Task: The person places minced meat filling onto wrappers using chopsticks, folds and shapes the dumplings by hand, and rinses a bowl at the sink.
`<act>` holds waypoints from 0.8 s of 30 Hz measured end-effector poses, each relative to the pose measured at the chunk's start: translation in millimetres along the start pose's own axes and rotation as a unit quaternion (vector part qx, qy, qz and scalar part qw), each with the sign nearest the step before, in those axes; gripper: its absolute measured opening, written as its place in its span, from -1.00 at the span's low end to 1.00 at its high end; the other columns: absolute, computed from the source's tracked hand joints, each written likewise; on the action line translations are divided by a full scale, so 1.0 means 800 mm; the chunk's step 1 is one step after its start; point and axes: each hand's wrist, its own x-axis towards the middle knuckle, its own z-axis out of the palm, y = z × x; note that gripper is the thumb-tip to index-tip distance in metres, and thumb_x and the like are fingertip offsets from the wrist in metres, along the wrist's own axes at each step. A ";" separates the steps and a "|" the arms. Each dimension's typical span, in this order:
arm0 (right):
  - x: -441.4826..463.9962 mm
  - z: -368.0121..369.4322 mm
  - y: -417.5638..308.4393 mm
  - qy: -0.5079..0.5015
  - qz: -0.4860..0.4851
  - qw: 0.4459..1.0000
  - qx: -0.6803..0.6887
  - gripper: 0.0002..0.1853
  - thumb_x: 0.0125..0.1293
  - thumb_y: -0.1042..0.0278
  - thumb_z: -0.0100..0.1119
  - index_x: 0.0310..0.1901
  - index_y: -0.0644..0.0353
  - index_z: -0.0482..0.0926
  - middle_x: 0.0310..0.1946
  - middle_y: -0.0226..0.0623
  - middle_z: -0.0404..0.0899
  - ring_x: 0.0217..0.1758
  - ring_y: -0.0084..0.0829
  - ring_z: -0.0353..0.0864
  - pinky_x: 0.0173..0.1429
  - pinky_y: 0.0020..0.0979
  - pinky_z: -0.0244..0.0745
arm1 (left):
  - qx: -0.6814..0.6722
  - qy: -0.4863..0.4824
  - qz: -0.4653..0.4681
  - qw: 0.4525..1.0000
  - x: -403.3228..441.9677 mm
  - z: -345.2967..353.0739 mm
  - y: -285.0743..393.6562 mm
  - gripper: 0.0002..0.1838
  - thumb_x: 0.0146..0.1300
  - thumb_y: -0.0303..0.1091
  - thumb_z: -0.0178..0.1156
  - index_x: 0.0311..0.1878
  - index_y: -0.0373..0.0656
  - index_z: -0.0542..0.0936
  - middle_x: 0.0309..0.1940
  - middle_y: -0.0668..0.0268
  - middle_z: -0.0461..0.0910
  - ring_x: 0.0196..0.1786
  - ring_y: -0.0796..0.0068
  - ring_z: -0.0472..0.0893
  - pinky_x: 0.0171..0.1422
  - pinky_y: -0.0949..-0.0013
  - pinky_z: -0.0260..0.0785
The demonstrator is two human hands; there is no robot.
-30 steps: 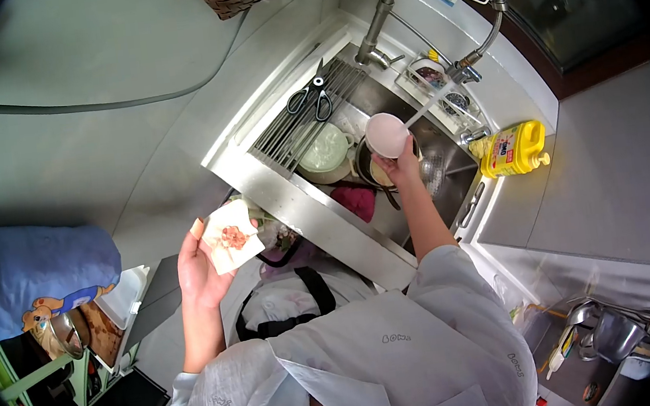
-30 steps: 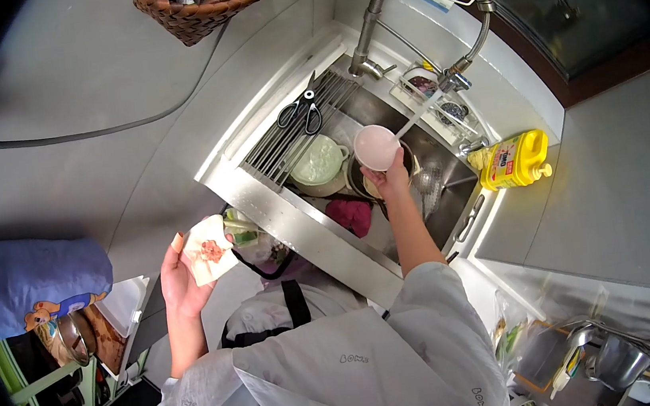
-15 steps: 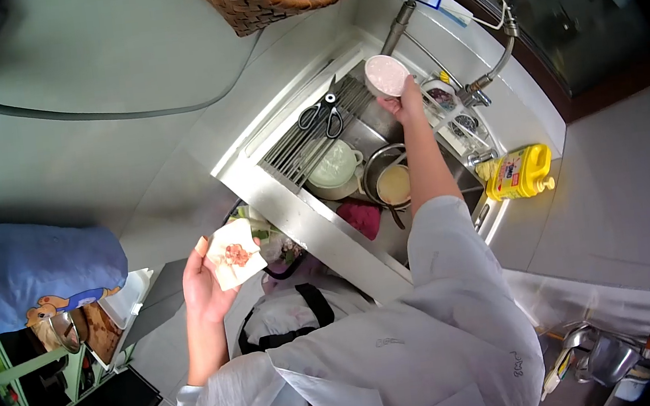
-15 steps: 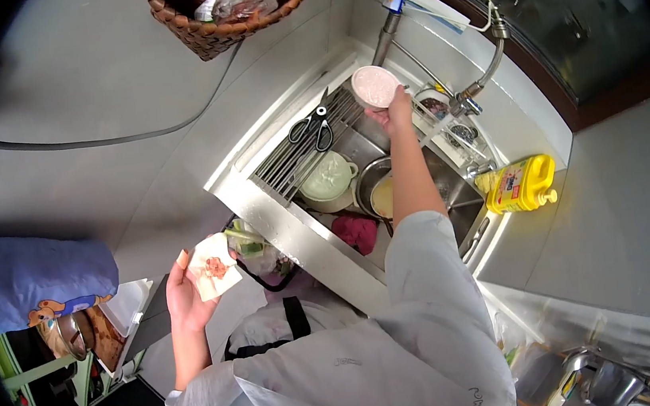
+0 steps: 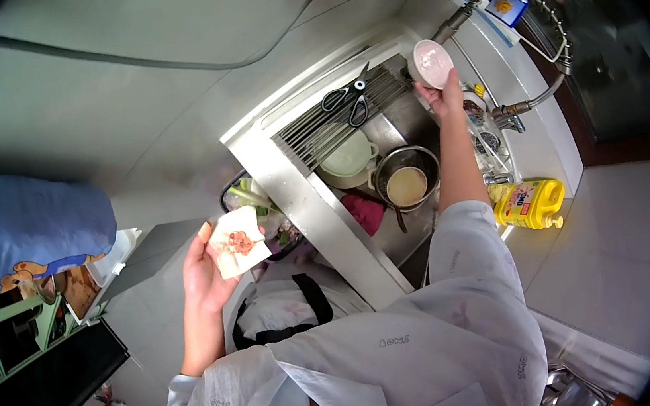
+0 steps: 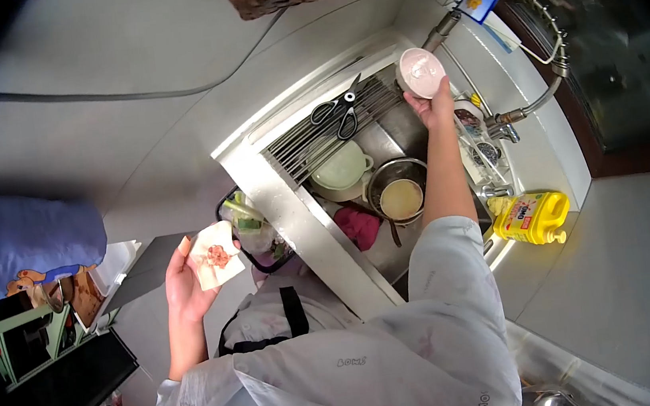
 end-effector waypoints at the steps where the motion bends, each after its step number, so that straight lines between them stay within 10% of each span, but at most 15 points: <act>1: 0.000 -0.005 0.003 0.006 -0.010 1.000 0.005 -0.43 0.50 -0.16 -0.31 0.27 0.13 0.30 0.12 -0.11 0.50 0.03 -0.04 0.59 0.02 0.04 0.62 | -0.007 0.000 0.000 1.000 -0.003 -0.002 0.000 -0.38 0.49 -0.07 -0.28 0.33 -0.47 0.22 0.26 -0.17 0.35 0.30 -0.18 0.37 0.40 -0.07 0.23; 10: -0.127 -0.025 0.021 0.049 -0.038 0.998 -0.014 -0.41 0.33 -0.16 0.09 0.28 -0.04 0.32 0.20 -0.26 0.46 0.10 -0.10 0.56 0.04 0.00 0.63 | -0.087 -0.061 0.015 0.994 -0.059 -0.045 0.032 -0.38 0.46 -0.07 -0.20 0.32 -0.46 0.25 0.22 -0.14 0.41 0.27 -0.04 0.44 0.40 0.03 0.25; 24: -0.470 0.163 0.248 -0.027 0.107 0.994 -0.013 -0.47 0.35 0.02 0.13 0.19 0.24 0.35 -0.02 0.03 0.54 -0.18 0.00 0.65 -0.11 -0.05 0.71 | -0.041 -0.061 0.117 0.990 -0.303 -0.218 0.169 -0.42 0.47 -0.09 -0.25 0.35 -0.38 0.24 0.28 -0.05 0.36 0.31 -0.07 0.39 0.41 -0.02 0.20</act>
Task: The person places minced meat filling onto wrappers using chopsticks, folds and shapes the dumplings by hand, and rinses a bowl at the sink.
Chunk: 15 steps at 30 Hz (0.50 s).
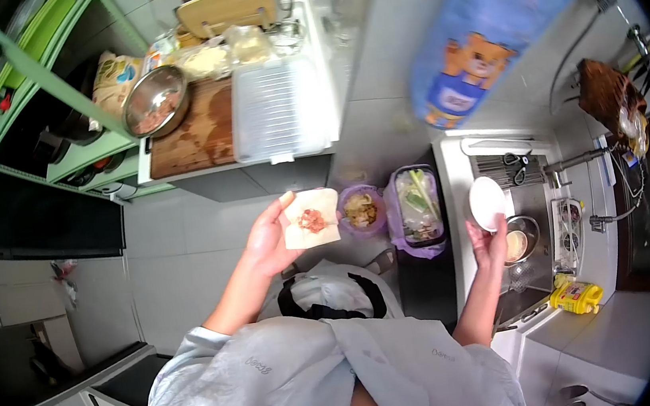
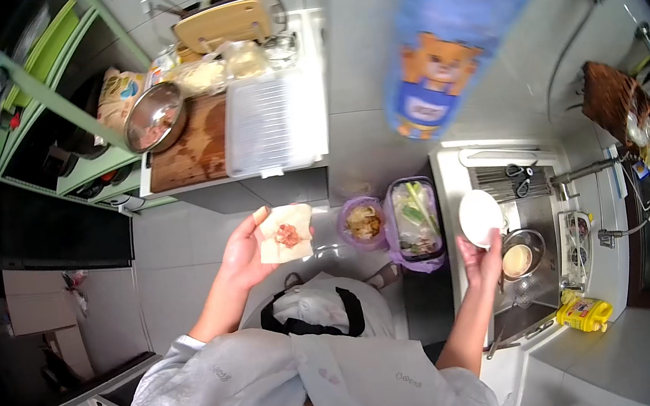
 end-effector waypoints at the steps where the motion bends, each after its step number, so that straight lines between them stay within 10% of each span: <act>1: -0.020 0.031 0.027 -0.023 0.006 1.000 -0.004 -0.45 0.35 0.04 0.13 0.20 0.26 0.33 -0.02 0.09 0.52 -0.15 0.01 0.64 -0.08 -0.04 0.70 | 0.000 0.005 0.013 1.000 -0.023 -0.012 0.019 -0.42 0.47 -0.09 -0.24 0.35 -0.38 0.24 0.28 -0.06 0.36 0.30 -0.08 0.39 0.41 -0.02 0.21; 15: -0.153 0.480 0.331 -0.231 0.226 0.943 -0.081 -0.52 0.33 0.44 -0.10 0.25 0.45 0.17 0.12 0.19 0.37 0.14 0.20 0.47 0.13 0.10 0.56 | -0.075 0.016 0.186 0.980 -0.199 -0.135 0.177 -0.39 0.48 -0.07 -0.30 0.36 -0.40 0.21 0.29 -0.06 0.35 0.33 -0.08 0.35 0.42 -0.02 0.18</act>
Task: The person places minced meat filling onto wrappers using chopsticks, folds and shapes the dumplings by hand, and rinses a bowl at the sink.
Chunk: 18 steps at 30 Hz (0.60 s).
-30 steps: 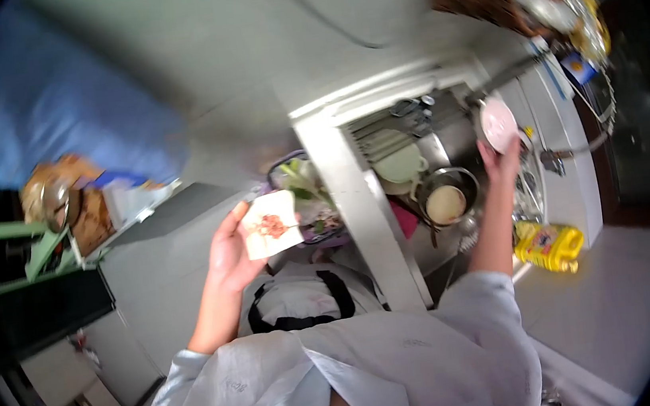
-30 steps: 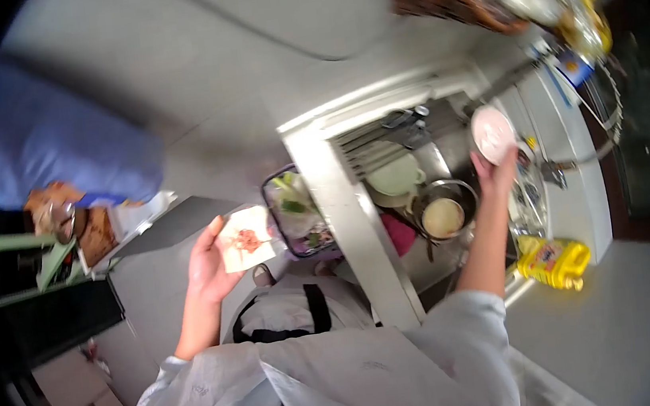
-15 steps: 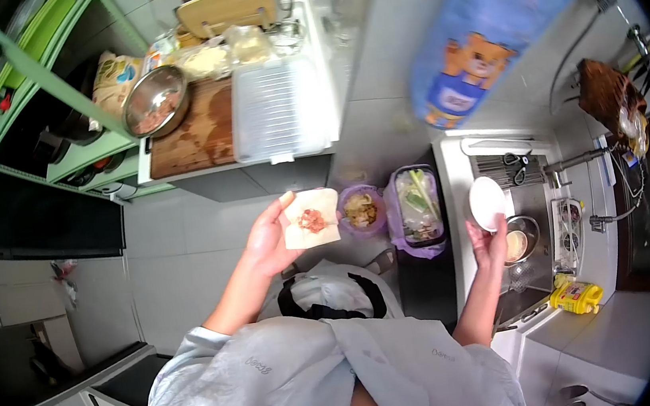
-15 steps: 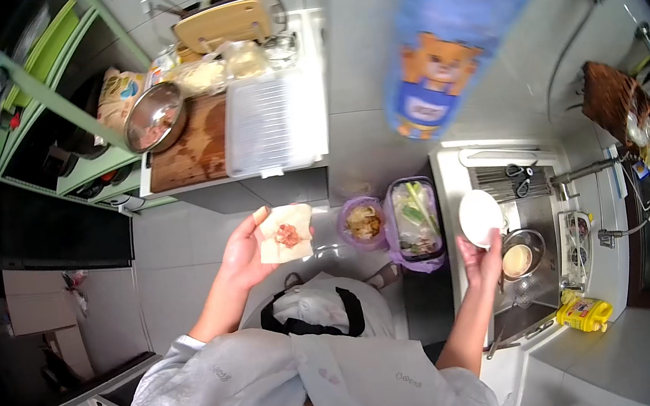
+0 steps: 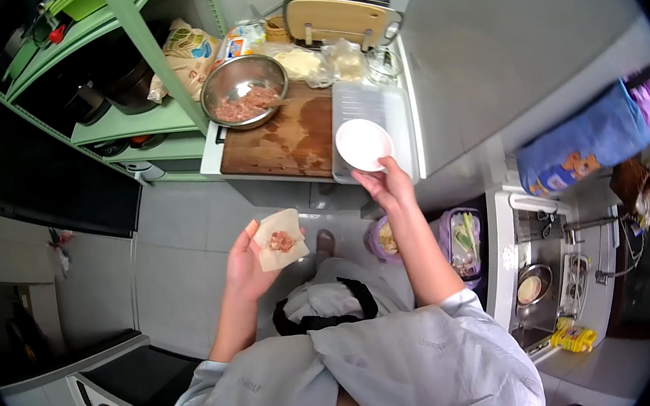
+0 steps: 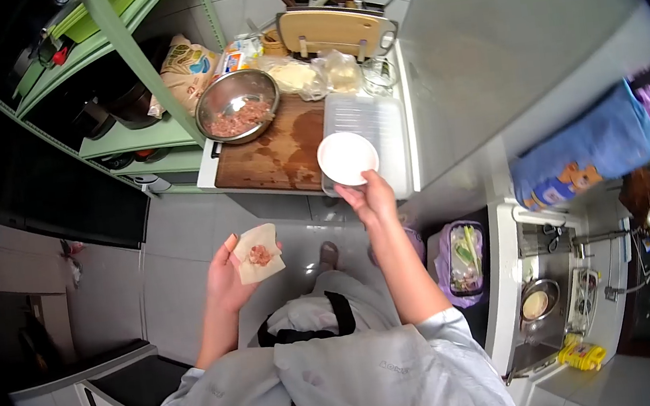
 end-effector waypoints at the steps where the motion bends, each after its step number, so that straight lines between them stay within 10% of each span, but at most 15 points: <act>1: 0.025 0.021 0.014 -0.016 0.003 1.000 0.003 -0.52 0.32 0.46 -0.11 0.25 0.45 0.17 0.12 0.18 0.36 0.15 0.19 0.47 0.13 0.08 0.57 | -0.012 0.003 0.009 1.000 0.003 0.000 0.009 -0.39 0.48 -0.07 -0.31 0.36 -0.40 0.21 0.29 -0.06 0.34 0.33 -0.09 0.35 0.42 -0.03 0.18; 18: 0.265 0.147 0.125 0.159 -0.049 0.985 -0.042 -0.69 0.31 0.60 -0.12 0.08 0.18 0.31 0.09 -0.11 0.42 0.06 -0.09 0.56 -0.05 -0.02 0.64 | -0.027 0.046 0.111 0.992 0.120 0.042 0.191 -0.38 0.49 -0.08 -0.28 0.39 -0.41 0.16 0.34 -0.07 0.28 0.37 -0.14 0.27 0.45 -0.06 0.11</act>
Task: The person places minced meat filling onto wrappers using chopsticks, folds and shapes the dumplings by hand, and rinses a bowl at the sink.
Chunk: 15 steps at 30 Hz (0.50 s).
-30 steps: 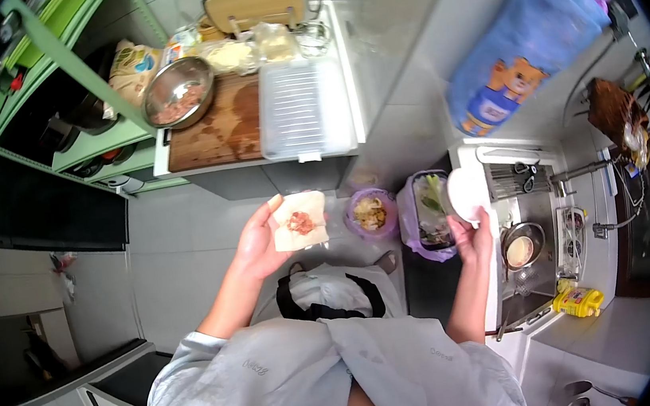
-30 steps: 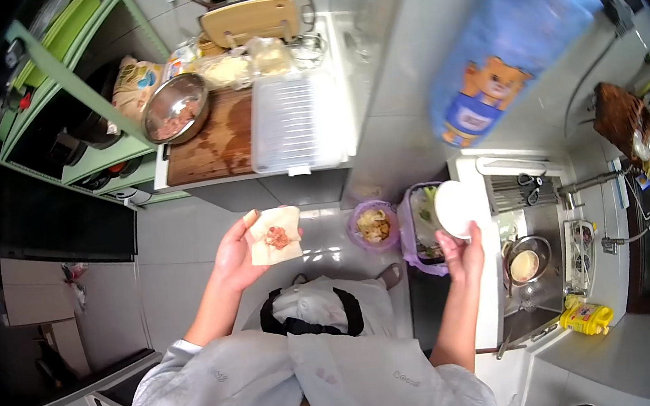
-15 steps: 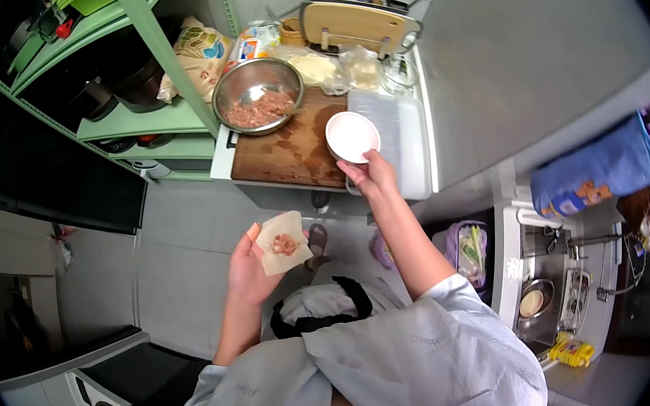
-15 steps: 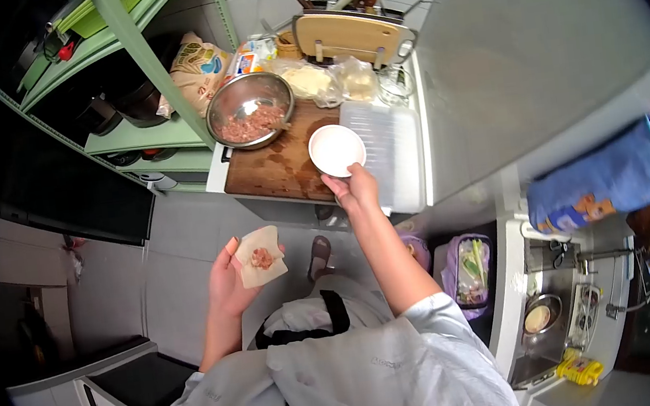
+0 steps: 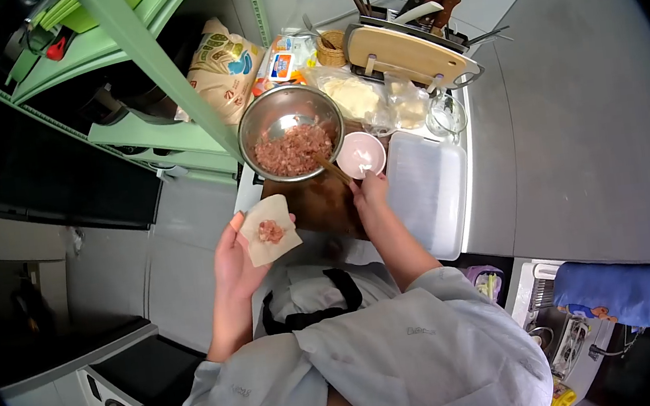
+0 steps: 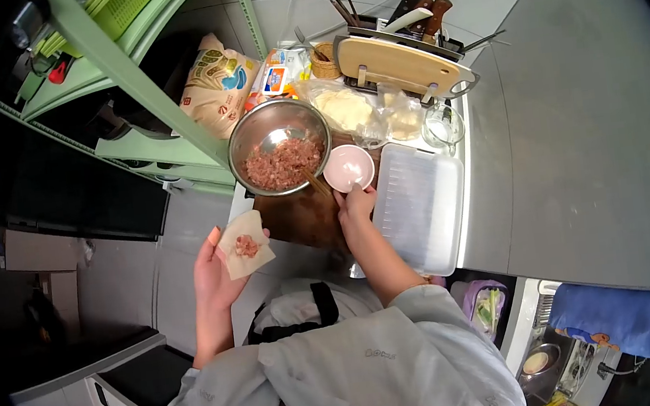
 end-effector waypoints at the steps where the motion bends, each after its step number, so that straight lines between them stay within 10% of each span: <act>1: 0.000 0.001 0.000 -0.006 -0.001 1.000 0.012 -0.70 0.31 0.58 -0.10 0.06 0.17 0.32 0.09 -0.14 0.43 0.03 -0.13 0.57 -0.06 -0.06 0.62 | 0.005 -0.003 -0.010 1.000 0.013 0.005 0.005 -0.39 0.49 -0.09 -0.29 0.39 -0.42 0.16 0.34 -0.07 0.27 0.38 -0.14 0.26 0.45 -0.06 0.11; 6: -0.006 -0.031 0.004 -0.037 0.031 0.998 -0.046 -0.69 0.33 0.50 0.00 0.10 0.11 0.32 0.08 -0.26 0.43 -0.02 -0.27 0.56 -0.04 -0.23 0.53 | 0.039 -0.032 -0.073 0.996 0.078 0.019 0.025 -0.40 0.49 -0.11 -0.30 0.39 -0.42 0.15 0.34 -0.08 0.27 0.39 -0.12 0.25 0.46 -0.06 0.10; 9: -0.022 -0.049 0.004 -0.009 -0.192 0.960 -0.204 -0.67 0.32 0.42 0.07 0.12 0.09 0.41 0.18 -0.12 0.38 0.17 -0.09 0.43 0.19 -0.11 0.39 | 0.053 -0.066 -0.132 0.988 0.113 0.028 0.038 -0.41 0.50 -0.11 -0.34 0.38 -0.41 0.16 0.30 -0.06 0.32 0.35 -0.04 0.34 0.43 0.00 0.16; 12: -0.085 -0.014 -0.052 -0.007 -0.533 0.605 -0.591 -0.63 0.25 0.39 0.17 0.11 0.08 0.53 0.31 0.04 0.22 0.41 0.13 0.09 0.44 -0.01 0.02 | 0.085 -0.095 -0.175 0.976 0.146 0.037 0.049 -0.43 0.51 -0.12 -0.33 0.37 -0.39 0.19 0.28 -0.07 0.34 0.31 -0.05 0.38 0.42 0.00 0.18; 15: -0.071 -0.003 -0.055 0.021 -0.545 0.519 -0.658 -0.68 0.29 0.09 0.12 -0.02 0.00 0.68 0.39 0.04 0.11 0.47 0.24 -0.09 0.47 0.19 -0.21 | 0.094 -0.088 -0.190 0.973 0.170 0.043 0.057 -0.43 0.50 -0.10 -0.29 0.38 -0.33 0.18 0.28 -0.09 0.33 0.28 -0.13 0.37 0.41 -0.04 0.16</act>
